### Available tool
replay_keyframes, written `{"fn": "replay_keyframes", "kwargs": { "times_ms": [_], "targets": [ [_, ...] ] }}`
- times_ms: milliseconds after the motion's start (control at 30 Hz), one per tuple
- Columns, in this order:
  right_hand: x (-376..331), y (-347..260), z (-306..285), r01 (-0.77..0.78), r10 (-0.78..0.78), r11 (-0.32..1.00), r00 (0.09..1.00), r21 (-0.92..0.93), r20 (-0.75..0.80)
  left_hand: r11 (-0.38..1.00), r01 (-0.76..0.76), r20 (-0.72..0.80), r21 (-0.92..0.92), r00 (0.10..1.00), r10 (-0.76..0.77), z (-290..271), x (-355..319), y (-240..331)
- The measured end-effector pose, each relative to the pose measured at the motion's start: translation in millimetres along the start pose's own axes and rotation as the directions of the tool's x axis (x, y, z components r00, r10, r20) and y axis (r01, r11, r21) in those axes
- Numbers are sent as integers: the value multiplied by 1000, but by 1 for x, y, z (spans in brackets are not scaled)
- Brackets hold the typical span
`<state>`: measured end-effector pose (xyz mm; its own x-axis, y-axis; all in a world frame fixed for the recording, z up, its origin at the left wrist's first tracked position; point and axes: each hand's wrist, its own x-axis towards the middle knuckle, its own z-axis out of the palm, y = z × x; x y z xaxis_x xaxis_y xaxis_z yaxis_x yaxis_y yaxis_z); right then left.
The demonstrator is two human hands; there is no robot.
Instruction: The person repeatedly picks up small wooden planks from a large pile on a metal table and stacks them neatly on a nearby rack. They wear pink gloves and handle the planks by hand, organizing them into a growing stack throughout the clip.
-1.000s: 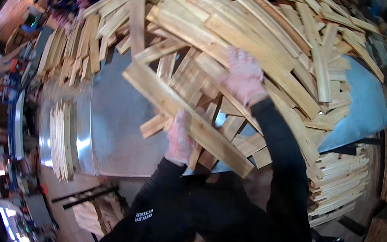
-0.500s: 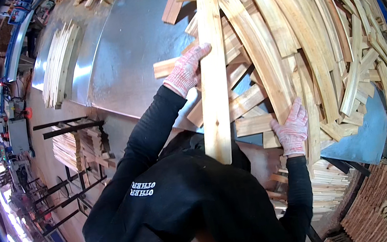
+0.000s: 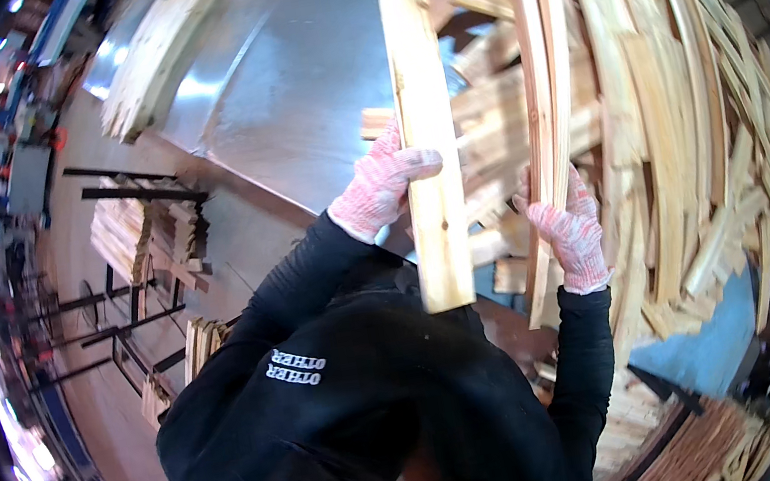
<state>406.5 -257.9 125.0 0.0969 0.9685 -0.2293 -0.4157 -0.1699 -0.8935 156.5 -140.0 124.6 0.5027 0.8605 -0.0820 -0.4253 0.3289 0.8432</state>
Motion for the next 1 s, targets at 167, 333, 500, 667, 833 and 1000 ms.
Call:
{"fn": "replay_keyframes", "kwargs": {
  "times_ms": [167, 333, 500, 667, 833, 1000],
  "targets": [
    [63, -1, 137, -43, 43, 999, 998, 16, 45, 306, 426, -487, 852, 858, 163, -168, 27, 69],
    [131, 88, 207, -165, 146, 966, 984, 200, 103, -167, 620, -563, 767, 775, 288, -372, 19, 127],
    [188, 162, 248, -340, 289, 875, 938, 345, 192, -165, 417, -277, 894, 802, 529, -358, 19, 133],
    [202, 163, 290, -226, 65, 638, 968, -736, -240, 869, 492, -163, 41, 862, -480, -294, 31, 66],
    [181, 112, 308, -269, 187, 36, 948, -962, -258, 805, 558, -82, -200, 810, -581, -317, 52, 32],
    [240, 113, 281, 45, -176, 241, 984, -969, 2, 817, 541, -262, 199, 833, -488, -326, 66, 13]
  ]
}}
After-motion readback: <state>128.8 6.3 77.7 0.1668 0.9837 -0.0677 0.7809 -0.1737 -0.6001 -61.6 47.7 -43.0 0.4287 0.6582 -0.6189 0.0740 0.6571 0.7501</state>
